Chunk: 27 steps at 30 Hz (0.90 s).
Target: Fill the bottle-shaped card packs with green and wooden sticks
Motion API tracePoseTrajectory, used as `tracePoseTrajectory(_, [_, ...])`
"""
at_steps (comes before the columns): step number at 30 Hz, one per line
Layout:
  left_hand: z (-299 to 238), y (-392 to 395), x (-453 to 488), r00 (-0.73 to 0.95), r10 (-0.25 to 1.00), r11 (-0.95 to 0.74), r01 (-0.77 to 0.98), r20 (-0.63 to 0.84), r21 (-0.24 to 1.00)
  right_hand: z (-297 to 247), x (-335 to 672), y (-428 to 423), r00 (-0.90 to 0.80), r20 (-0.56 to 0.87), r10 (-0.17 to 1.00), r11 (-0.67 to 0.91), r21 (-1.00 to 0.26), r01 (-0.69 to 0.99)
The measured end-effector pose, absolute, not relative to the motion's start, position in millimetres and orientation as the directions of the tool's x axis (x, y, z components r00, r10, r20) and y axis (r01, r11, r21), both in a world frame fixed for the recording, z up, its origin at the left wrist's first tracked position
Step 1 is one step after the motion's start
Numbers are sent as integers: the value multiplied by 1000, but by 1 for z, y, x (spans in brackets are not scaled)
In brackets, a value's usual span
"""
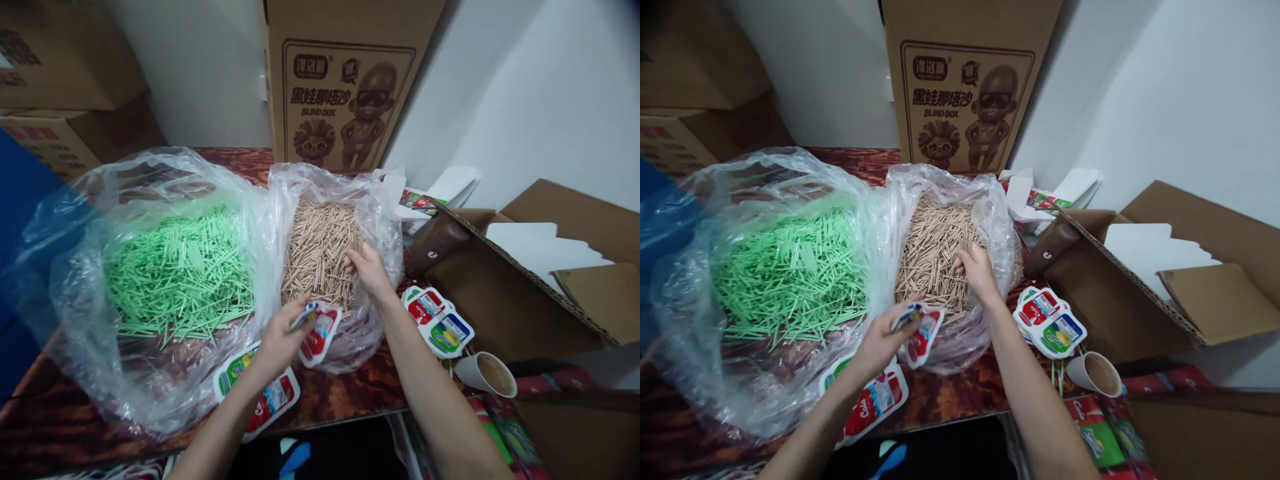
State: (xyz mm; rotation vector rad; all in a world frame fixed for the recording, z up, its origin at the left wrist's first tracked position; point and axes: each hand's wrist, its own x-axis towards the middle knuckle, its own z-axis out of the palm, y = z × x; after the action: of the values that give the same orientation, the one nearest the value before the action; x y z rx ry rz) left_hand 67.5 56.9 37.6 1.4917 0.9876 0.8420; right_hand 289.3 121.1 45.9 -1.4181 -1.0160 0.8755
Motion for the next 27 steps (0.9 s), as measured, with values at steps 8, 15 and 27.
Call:
tracePoseTrajectory(8, [38,60,33,66,970,245,-288,-236,926,16,227,51,166,-67,984,-24,-968,-249])
tracePoseTrajectory(15, [24,33,9,-14,878,419,-460,-478,783,16,233,79,155,24,988,18,-999,42])
tracePoseTrajectory(27, [17,21,-8,-24,862,430,-497,-507,754,34,239,76,252,103,962,93,-994,53])
